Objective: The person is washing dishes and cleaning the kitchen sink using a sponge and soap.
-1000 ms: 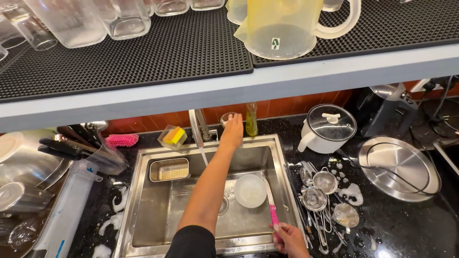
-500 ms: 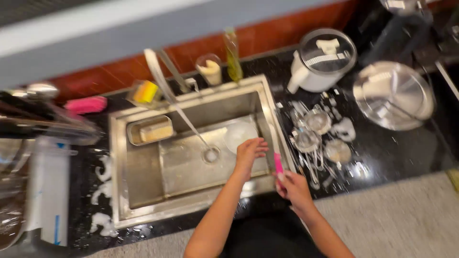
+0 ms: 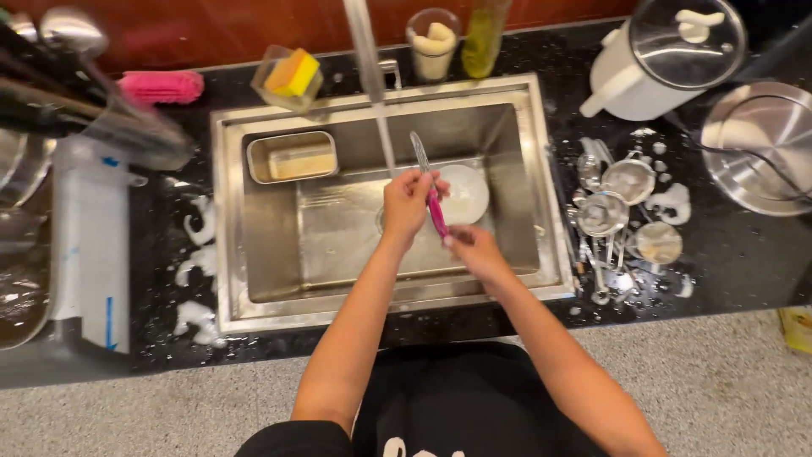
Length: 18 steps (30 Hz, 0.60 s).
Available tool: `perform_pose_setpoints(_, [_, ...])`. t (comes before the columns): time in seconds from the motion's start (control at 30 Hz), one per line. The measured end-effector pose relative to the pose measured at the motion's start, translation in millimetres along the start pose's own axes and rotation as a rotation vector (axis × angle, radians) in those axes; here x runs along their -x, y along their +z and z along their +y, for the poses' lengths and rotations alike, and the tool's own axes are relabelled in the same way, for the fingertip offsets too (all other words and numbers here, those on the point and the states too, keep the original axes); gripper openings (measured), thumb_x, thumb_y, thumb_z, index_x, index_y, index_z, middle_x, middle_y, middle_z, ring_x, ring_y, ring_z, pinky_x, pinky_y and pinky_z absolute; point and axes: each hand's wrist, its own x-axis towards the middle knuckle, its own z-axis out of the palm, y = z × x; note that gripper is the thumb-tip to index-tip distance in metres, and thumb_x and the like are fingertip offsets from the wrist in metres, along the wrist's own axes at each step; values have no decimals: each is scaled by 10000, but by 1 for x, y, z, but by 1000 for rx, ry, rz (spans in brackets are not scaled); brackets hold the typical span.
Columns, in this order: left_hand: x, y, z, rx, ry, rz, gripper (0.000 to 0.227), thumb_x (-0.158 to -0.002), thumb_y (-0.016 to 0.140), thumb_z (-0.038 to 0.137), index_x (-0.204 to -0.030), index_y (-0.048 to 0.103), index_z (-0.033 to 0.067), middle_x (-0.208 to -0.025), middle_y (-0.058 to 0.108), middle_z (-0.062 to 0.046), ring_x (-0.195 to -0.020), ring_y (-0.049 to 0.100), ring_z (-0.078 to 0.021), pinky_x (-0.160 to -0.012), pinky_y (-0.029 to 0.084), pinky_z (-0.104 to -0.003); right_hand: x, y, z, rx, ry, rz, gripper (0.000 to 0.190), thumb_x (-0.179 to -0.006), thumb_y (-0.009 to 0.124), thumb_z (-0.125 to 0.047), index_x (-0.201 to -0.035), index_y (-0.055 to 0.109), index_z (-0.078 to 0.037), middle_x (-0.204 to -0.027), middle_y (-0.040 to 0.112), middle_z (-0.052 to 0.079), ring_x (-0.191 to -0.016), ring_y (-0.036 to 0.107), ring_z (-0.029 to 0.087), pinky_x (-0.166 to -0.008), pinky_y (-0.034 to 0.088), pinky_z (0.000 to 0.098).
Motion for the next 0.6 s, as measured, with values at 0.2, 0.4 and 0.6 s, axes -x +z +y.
perform_pose_setpoints(0.2, [-16, -40, 38, -279, 382, 20, 155, -995, 627, 57, -1074, 728, -30, -1020, 760, -85, -923, 716, -142, -824, 568, -271, -78, 38, -24, -102, -59, 89, 372, -948, 656, -175, -1293, 628, -40, -1278, 681, 84, -1162, 640, 158, -896, 547, 348])
perform_pose_setpoints(0.4, [-10, -57, 64, -282, 353, 15, 154, -930, 616, 12, -1026, 735, -7, -975, 605, -46, -820, 674, -144, -696, 565, -290, -94, 87, -55, -92, -284, 49, 315, -941, 673, -79, -1246, 626, -14, -1201, 721, 73, -1105, 684, 131, -948, 556, 315])
perform_pose_setpoints(0.6, [-6, -71, 82, -477, 550, -73, 84, -901, 718, 28, -971, 738, -14, -893, 675, -76, -829, 719, -152, -795, 575, -314, -121, 94, -18, 110, -408, 79, 114, -944, 662, -28, -1035, 716, 16, -954, 753, 70, -892, 679, 112, -793, 560, 295])
